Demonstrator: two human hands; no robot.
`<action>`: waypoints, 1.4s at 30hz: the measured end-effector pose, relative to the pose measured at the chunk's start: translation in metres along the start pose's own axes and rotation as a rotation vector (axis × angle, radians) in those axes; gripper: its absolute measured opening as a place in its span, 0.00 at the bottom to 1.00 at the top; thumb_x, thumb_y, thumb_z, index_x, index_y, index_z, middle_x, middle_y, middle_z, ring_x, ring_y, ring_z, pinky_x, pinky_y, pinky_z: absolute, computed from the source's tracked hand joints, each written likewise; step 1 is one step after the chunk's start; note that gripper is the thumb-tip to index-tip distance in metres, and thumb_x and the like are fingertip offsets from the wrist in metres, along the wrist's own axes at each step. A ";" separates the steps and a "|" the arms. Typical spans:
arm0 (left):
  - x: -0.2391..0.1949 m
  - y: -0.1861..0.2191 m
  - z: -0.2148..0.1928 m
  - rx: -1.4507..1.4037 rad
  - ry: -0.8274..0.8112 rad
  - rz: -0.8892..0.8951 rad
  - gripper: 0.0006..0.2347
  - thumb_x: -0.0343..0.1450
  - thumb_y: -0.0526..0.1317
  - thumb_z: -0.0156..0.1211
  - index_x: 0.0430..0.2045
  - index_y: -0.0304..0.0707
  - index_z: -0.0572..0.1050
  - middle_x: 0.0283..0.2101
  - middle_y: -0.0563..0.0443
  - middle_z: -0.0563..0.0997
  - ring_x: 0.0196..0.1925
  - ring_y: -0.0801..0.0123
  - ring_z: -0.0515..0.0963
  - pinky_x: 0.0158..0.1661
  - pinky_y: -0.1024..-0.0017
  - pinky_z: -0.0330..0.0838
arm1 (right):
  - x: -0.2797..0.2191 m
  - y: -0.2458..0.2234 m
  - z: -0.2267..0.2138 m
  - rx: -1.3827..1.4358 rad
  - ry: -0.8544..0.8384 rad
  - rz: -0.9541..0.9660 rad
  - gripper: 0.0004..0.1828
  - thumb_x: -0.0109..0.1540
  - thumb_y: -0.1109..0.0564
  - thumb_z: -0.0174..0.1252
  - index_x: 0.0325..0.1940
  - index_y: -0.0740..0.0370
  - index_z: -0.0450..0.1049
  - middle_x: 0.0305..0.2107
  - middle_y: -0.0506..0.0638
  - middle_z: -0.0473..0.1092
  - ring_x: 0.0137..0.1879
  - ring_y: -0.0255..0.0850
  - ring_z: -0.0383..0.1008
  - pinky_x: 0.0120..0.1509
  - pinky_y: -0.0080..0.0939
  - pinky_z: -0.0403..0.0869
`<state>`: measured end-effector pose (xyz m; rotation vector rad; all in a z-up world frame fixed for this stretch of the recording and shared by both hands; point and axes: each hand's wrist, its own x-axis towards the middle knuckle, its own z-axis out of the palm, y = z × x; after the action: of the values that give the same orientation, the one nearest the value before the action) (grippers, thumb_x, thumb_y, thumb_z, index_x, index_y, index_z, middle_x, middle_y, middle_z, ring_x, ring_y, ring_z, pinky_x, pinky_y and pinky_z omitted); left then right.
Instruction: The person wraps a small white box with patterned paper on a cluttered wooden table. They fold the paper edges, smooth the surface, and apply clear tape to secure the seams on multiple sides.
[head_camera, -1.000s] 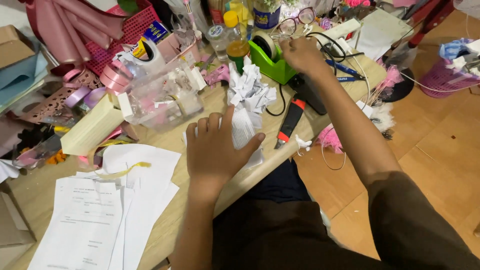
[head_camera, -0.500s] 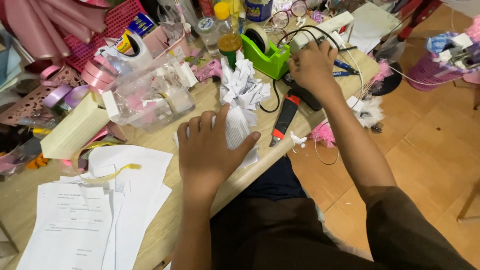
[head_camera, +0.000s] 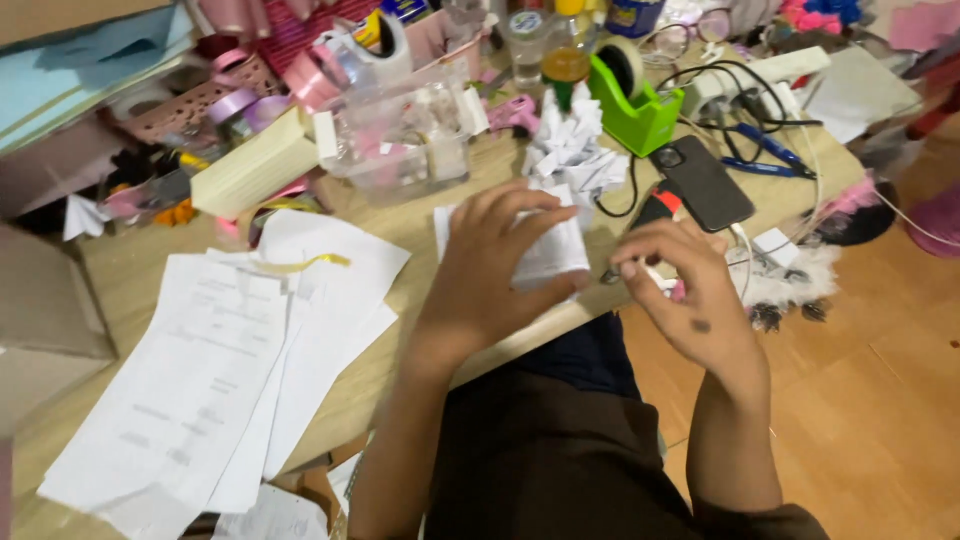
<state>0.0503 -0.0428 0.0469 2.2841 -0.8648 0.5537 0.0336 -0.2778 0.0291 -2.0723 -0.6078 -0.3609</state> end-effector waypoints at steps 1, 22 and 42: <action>-0.006 0.006 -0.002 0.015 0.005 -0.017 0.22 0.70 0.57 0.61 0.56 0.52 0.73 0.56 0.56 0.73 0.68 0.57 0.67 0.64 0.55 0.56 | -0.009 -0.004 0.009 0.015 -0.014 -0.010 0.09 0.67 0.54 0.54 0.40 0.60 0.78 0.40 0.50 0.75 0.49 0.43 0.75 0.60 0.43 0.66; -0.060 0.015 -0.025 -0.082 0.131 -0.108 0.04 0.66 0.45 0.70 0.29 0.53 0.83 0.37 0.65 0.83 0.53 0.67 0.80 0.58 0.65 0.64 | -0.020 -0.025 0.083 0.304 -0.064 -0.086 0.04 0.64 0.60 0.60 0.36 0.55 0.80 0.23 0.43 0.70 0.34 0.35 0.67 0.47 0.36 0.60; -0.008 -0.016 -0.030 0.028 -0.020 -0.015 0.08 0.71 0.39 0.65 0.27 0.43 0.70 0.19 0.55 0.76 0.27 0.64 0.81 0.45 0.66 0.72 | -0.023 0.008 0.111 0.681 0.137 0.342 0.28 0.59 0.66 0.66 0.46 0.55 0.50 0.30 0.51 0.78 0.29 0.26 0.63 0.37 0.26 0.61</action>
<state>0.0515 -0.0098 0.0572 2.3230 -0.8534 0.5408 0.0208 -0.1948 -0.0472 -1.4407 -0.2329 -0.0736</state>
